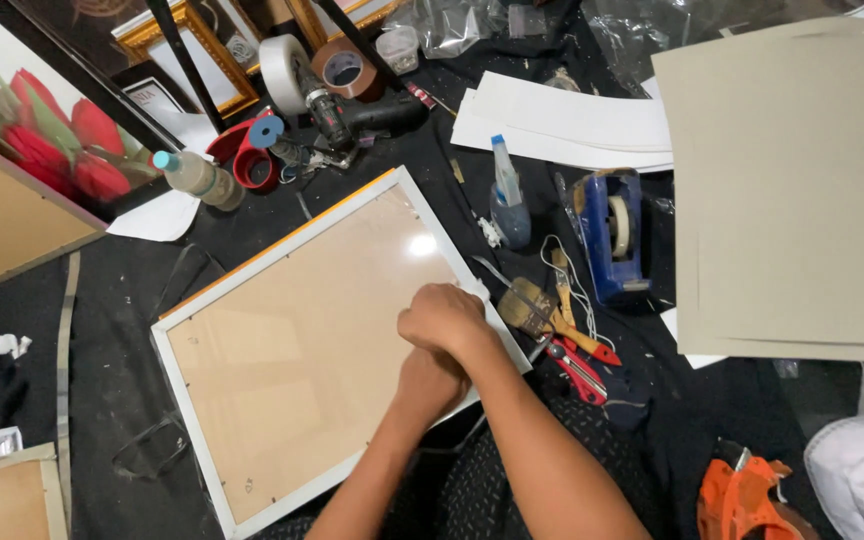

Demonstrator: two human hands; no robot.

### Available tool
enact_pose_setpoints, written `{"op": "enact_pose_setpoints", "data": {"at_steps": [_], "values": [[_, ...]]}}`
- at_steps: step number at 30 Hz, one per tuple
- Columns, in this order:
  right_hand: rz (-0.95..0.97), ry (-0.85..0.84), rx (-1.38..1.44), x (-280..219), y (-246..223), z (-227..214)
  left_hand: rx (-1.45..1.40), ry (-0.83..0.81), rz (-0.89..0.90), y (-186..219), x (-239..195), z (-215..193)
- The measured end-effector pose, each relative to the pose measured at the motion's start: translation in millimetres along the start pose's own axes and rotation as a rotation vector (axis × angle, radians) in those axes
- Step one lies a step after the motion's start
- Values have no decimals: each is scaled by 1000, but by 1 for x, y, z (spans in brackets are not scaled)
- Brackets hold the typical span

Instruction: The person wipes the back of a picture frame with a white cloth, then flips it over and wipes the front glass surface. They use a brush to dust the frame and glass, then place the frame against a stack of other frames.

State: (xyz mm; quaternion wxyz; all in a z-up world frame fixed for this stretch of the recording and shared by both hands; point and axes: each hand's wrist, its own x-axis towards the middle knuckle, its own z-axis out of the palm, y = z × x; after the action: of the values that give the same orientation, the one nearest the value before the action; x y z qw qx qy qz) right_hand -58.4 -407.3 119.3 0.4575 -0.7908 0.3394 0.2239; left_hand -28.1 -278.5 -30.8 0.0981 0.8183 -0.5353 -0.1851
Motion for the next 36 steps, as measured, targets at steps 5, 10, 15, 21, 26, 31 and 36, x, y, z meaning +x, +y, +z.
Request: {"op": "enact_pose_setpoints", "data": {"at_steps": [5,10,15,21,26,31,36], "values": [[24,18,-42,-7,-8,21,111,186,411,43,-75,55],[-148,36,-192,73,52,67,19,-140,-161,49,-142,-21],[-152,40,-331,71,50,73,14,-210,-589,-24,-222,-54],[-107,78,-375,14,14,71,-105,-266,-1060,-94,-260,-69],[31,68,-427,-27,-24,83,-157,-113,-1027,-108,-246,-94],[98,16,-463,-24,-36,86,-111,-80,-915,-138,-224,-134],[148,-3,-509,12,-20,98,-58,-59,-849,-192,-171,-162]]}}
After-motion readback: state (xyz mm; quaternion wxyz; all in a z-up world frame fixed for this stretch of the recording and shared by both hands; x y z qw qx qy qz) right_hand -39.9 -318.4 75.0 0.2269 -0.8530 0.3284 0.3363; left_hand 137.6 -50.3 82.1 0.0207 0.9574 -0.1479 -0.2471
